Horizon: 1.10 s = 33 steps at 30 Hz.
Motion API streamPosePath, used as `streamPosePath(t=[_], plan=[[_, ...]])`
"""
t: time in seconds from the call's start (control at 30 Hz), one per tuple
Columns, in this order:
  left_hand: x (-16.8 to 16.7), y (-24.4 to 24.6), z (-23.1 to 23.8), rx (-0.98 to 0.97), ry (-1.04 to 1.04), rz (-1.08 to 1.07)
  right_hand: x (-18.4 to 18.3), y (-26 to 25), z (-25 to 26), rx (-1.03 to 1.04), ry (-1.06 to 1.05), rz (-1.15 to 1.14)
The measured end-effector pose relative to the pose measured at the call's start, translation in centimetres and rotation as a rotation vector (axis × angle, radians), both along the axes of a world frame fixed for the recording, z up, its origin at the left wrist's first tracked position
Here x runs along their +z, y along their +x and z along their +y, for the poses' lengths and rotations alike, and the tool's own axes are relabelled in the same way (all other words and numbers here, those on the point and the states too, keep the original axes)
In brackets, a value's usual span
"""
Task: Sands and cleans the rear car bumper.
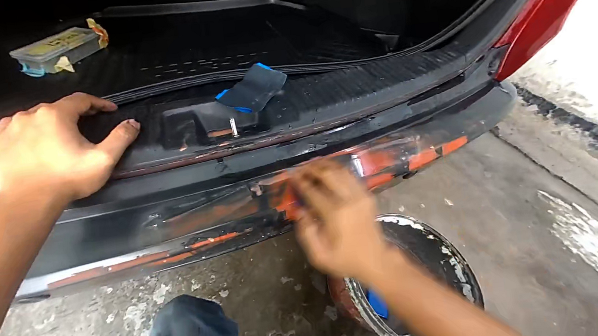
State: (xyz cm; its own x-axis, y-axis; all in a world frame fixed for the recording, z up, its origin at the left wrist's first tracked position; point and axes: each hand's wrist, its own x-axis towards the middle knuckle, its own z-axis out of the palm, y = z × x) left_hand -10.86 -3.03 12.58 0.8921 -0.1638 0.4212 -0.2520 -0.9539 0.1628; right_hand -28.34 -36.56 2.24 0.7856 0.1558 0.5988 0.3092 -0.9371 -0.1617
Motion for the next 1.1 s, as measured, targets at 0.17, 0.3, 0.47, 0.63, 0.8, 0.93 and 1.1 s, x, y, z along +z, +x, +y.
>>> streamPosePath(t=[0.17,0.3,0.47,0.63,0.8,0.93,1.1], plan=[[-0.1,0.0,0.2,-0.014,0.013,0.004,-1.0,-0.4,3.6,0.195,-0.174,0.085],[-0.1,0.4,0.0,-0.010,0.007,-0.005,-1.8,-1.1,-4.4,-0.085,-0.097,-0.030],[-0.1,0.1,0.1,-0.020,0.004,-0.007,-1.6,-1.5,7.1,-0.057,-0.093,0.078],[-0.3,0.2,0.2,-0.026,0.012,-0.012,-1.6,-1.7,1.9,-0.067,-0.198,0.017],[-0.3,0.1,0.3,-0.008,0.009,-0.006,-0.8,-2.0,8.0,-0.197,-0.103,0.096],[-2.0,2.2,2.0,-0.124,-0.039,-0.039,-0.4,-1.4,9.6,-0.006,-0.155,0.142],[-2.3,1.4,0.6,-0.270,-0.272,-0.003,-1.2,-1.8,-2.1,-0.328,-0.123,0.059]])
